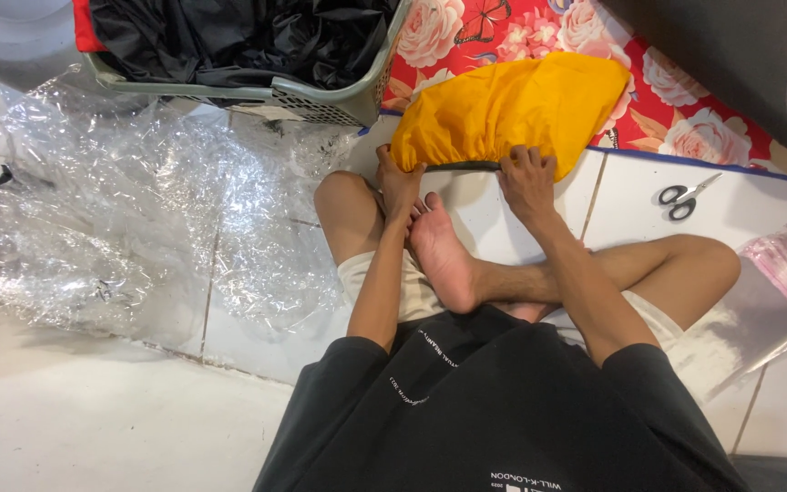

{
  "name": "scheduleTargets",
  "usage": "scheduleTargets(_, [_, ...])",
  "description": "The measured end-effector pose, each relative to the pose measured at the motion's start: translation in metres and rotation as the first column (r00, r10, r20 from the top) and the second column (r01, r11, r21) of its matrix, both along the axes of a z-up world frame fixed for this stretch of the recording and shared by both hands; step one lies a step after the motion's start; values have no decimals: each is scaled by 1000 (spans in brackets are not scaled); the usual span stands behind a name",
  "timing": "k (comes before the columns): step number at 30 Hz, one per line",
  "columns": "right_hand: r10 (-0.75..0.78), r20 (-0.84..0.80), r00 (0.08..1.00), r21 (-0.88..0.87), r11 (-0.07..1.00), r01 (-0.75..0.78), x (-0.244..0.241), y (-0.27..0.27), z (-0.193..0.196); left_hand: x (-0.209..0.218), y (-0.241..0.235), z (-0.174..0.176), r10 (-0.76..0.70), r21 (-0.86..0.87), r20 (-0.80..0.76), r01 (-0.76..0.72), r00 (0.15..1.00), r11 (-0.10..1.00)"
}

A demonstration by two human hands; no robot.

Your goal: The person sits on the floor and folds a yellow garment into a compact bundle. They then place the folded item into a clear plastic bag and seal it.

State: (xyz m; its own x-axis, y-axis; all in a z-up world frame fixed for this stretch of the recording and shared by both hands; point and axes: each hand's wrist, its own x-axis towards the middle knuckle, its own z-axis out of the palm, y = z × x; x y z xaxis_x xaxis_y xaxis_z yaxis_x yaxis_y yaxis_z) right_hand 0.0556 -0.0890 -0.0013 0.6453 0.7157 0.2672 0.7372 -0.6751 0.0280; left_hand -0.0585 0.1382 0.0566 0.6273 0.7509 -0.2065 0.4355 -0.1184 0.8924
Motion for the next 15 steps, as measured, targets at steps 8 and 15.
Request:
scheduleTargets(8, [74, 4, 997, 48, 996, -74, 7, -12, -23, 1, -2, 15, 98, 28, -79, -96, 992, 995])
scheduleTargets(15, [37, -50, 998, 20, 999, -36, 2, -7, -19, 8, -16, 12, 3, 115, 116, -16, 993, 993])
